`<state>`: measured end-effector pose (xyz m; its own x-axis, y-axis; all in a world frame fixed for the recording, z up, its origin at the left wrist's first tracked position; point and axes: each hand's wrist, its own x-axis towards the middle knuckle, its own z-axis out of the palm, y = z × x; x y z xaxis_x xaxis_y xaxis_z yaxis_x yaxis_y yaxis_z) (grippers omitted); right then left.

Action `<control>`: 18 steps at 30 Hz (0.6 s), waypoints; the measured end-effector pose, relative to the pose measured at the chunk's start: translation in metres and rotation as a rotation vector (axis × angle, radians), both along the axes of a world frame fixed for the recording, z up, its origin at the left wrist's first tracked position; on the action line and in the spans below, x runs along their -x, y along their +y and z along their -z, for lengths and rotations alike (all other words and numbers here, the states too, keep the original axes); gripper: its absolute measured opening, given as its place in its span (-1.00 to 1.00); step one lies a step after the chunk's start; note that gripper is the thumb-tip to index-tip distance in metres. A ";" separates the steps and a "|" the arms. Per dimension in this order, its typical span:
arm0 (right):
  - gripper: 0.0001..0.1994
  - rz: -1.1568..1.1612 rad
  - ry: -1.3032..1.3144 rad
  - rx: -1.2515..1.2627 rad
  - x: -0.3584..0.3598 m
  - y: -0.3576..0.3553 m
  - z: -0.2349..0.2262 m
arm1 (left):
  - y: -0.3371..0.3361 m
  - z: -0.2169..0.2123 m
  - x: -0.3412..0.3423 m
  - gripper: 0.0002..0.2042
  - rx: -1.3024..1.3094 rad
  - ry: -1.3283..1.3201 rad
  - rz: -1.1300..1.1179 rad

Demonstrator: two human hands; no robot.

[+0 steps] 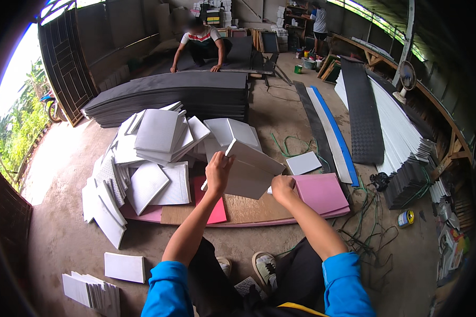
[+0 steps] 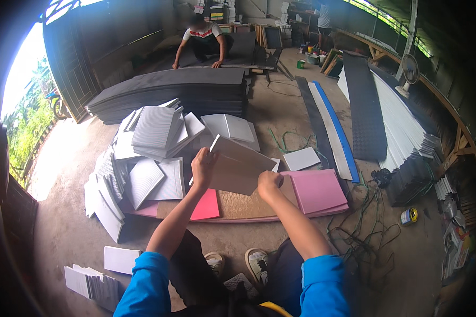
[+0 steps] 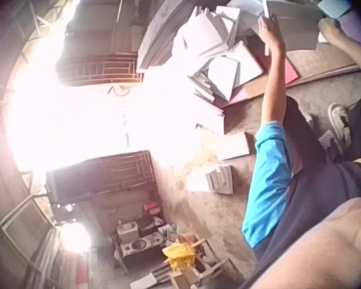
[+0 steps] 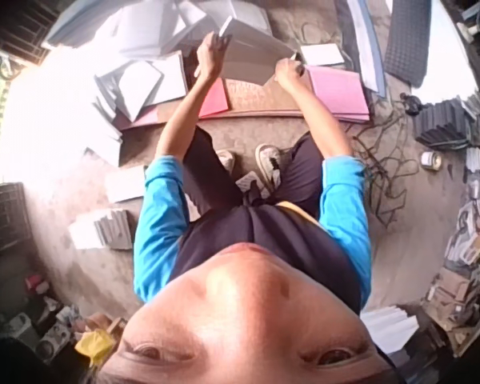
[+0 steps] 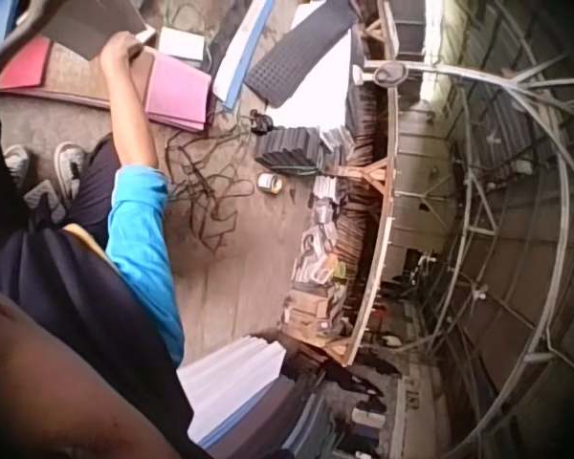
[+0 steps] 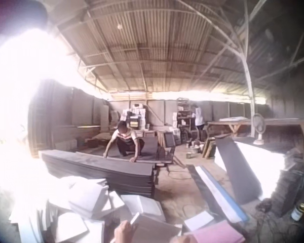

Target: The person sits on the floor and repeatedly places white foam sheets on a pink foam sheet, then uses a blue utility knife to trim the white sheets to size. Trimmed pieces are set aside, and the process continues with multiple sheets.

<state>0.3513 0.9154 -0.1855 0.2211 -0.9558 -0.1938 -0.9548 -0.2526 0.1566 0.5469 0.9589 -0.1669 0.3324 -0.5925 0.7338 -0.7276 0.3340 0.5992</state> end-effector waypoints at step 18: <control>-0.56 -0.084 -0.794 0.278 0.094 -0.051 0.019 | -0.040 0.050 -0.054 -0.77 -0.323 0.405 0.215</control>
<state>0.2576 0.8647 -0.2048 0.2649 -0.9199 0.2890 -0.7871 -0.3794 -0.4862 0.6006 0.9185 -0.2171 0.3969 -0.8515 0.3427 -0.3536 0.2028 0.9132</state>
